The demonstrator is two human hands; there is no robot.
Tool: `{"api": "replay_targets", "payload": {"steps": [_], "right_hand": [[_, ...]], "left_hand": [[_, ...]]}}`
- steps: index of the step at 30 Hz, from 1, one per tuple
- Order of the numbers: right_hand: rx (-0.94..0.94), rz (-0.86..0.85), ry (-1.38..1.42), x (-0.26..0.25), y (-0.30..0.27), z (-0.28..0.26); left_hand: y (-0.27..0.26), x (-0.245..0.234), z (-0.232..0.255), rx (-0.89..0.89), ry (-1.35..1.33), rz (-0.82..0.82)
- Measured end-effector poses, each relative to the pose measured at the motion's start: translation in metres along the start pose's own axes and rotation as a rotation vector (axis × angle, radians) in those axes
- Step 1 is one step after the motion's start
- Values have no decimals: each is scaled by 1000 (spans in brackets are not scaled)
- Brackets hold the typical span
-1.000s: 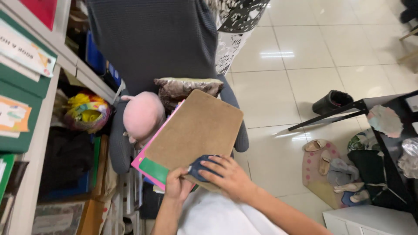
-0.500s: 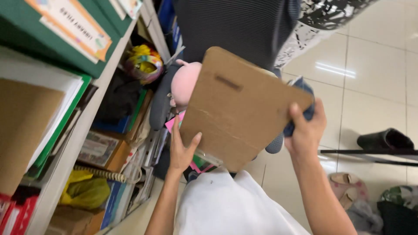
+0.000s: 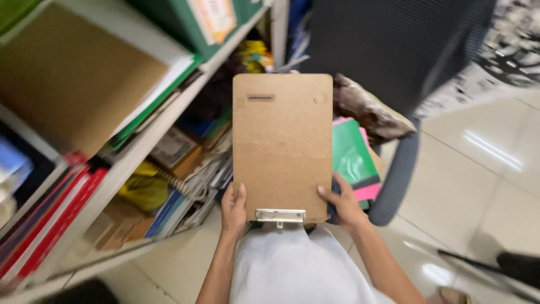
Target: The person cleans the covers of several files and folders using a dark cloth. They wipe the surfaces of green, pink, and brown folders, then place them onto a nearby shelf. The person repeats this process for multiple items, handling them one at a time.
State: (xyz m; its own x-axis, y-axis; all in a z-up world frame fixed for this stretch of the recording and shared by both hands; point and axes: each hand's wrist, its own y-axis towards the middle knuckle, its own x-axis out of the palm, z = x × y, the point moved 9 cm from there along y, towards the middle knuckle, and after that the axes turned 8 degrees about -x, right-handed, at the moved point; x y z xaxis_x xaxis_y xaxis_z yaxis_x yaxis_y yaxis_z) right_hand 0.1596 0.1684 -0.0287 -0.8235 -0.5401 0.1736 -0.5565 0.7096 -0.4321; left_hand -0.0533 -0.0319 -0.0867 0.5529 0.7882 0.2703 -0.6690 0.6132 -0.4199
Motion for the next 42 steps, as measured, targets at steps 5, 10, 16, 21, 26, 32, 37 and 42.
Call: {"api": "replay_targets", "payload": {"steps": [5, 10, 16, 21, 26, 32, 37, 42], "right_hand": [[-43, -163, 52, 11, -8, 52], [-77, -176, 75, 3, 5, 56], [-367, -282, -360, 35, 33, -43], [-288, -356, -323, 84, 36, -70], [-320, -473, 143, 158, 41, -81], [-223, -541, 308, 226, 66, -114], [-190, -569, 295, 283, 72, -160], [-252, -605, 270, 329, 89, -187]], "left_hand": [[-30, -31, 42, 214, -17, 134], [-51, -33, 47, 364, 71, 194], [-72, -28, 94, 527, 47, 367], [-85, -44, 144, 616, -232, 464], [-78, -65, 153, 547, -188, 590], [-64, -83, 193, 690, -62, 470], [-37, -119, 207, 779, -36, 504], [-49, -110, 240, 751, 240, 645]]}}
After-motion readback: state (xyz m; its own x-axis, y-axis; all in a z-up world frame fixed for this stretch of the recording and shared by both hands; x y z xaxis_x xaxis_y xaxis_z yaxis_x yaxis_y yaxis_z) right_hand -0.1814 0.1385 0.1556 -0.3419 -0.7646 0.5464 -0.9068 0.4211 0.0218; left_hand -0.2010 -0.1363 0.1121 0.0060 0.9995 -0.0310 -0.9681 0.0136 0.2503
